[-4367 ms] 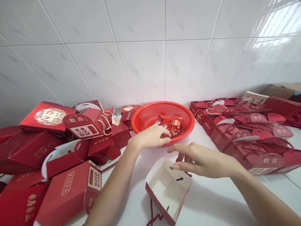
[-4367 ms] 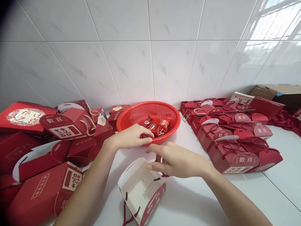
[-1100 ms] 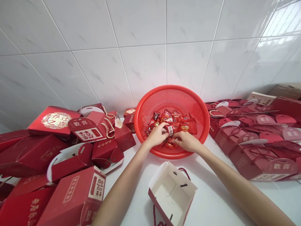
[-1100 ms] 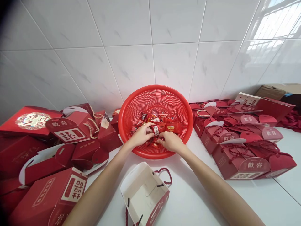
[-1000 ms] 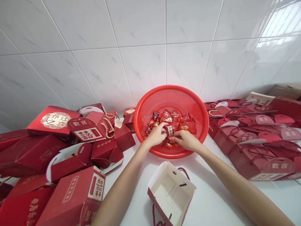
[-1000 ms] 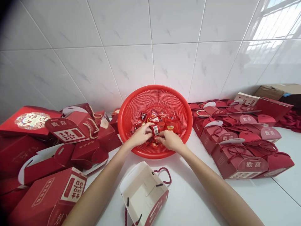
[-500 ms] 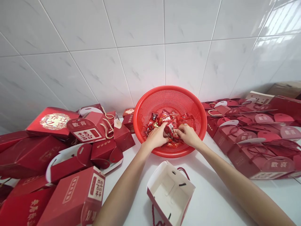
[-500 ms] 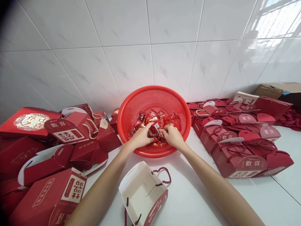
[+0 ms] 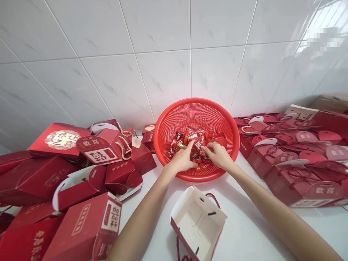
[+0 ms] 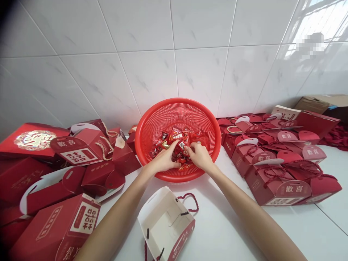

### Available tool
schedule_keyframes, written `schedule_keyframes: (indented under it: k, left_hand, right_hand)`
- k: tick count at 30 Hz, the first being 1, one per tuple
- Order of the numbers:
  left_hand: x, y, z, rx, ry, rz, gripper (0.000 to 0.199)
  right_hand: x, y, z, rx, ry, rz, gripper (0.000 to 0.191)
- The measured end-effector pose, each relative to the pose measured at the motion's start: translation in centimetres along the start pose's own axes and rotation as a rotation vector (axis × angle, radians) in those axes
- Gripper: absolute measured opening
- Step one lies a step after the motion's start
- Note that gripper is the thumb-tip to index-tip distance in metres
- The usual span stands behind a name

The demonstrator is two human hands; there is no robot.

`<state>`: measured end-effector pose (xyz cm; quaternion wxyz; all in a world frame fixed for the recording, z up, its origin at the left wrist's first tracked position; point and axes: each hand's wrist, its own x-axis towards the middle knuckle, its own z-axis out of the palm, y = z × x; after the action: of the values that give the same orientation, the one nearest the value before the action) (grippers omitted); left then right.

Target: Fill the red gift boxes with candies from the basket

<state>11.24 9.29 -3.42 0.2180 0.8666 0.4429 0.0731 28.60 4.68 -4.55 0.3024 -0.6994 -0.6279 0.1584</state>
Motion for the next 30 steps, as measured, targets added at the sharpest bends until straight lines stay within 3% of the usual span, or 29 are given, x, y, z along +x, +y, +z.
schedule_keyframes:
  k: [9,12,17,23,26,30]
  left_hand:
    - [0.0,0.9,0.0,0.198,0.017,-0.019,0.093]
    - [0.0,0.4,0.2,0.148,0.071,-0.001,0.087]
    - [0.6,-1.1,0.6,-0.195,0.28,0.04,0.077]
    - [1.7,-1.7,0.2,-0.823,0.562,0.102,0.056]
    - [2.1,-2.0,0.0,-1.012,0.608,0.135,0.049]
    - [2.2,-2.5,0.0,-1.039,0.551,0.139,0.046]
  right_hand:
    - [-0.2,0.4,0.2,0.058,-0.003,-0.071,0.034]
    - [-0.3,0.2,0.2,0.064,0.011,-0.104,0.032]
    - [-0.2,-0.1,0.3,0.171,0.114,-0.125,0.021]
    - [0.3,0.5,0.5,0.242,0.152,-0.129,0.02]
    - [0.3,0.4,0.4,0.244,0.117,-0.137,0.017]
    - [0.1,0.0,0.4,0.328,0.075,-0.192,0.018]
